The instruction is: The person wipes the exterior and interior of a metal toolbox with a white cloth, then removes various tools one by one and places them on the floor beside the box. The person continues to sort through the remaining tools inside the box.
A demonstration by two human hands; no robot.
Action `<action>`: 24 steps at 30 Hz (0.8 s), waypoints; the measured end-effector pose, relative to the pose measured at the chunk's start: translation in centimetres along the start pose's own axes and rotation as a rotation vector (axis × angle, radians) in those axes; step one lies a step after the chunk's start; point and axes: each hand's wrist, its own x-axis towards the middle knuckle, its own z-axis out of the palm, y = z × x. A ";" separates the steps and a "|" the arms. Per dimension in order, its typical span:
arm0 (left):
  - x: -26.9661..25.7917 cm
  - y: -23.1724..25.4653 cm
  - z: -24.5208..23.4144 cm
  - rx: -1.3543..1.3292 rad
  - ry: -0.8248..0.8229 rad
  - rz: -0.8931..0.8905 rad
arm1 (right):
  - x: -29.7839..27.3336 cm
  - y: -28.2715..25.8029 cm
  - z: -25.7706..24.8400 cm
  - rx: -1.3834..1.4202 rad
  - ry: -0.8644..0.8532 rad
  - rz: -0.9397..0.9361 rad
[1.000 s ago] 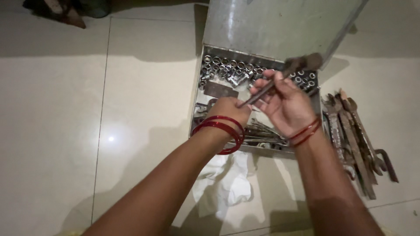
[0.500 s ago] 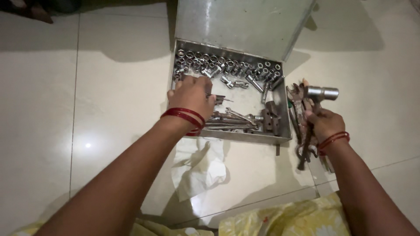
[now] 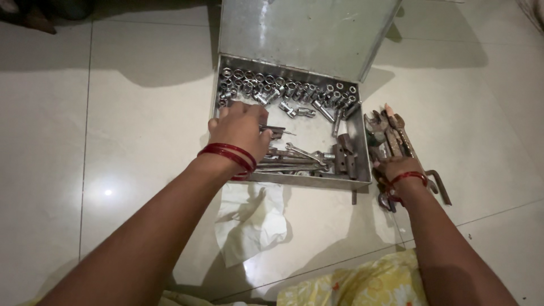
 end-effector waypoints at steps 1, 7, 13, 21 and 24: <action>0.0 0.0 0.0 0.001 0.006 0.004 | -0.3 -0.4 0.0 -0.051 0.004 0.019; -0.1 -0.2 0.0 0.001 0.004 0.006 | 1.8 0.0 0.7 -0.236 0.046 0.104; 0.0 -0.5 0.2 0.008 0.007 -0.007 | 8.0 2.6 2.0 -1.197 0.087 -0.351; 0.3 -0.8 0.1 0.016 -0.017 -0.015 | 6.4 2.2 1.8 0.059 0.346 -0.029; 0.3 -0.9 0.1 0.023 -0.034 -0.026 | 5.7 1.7 1.6 0.044 0.343 0.014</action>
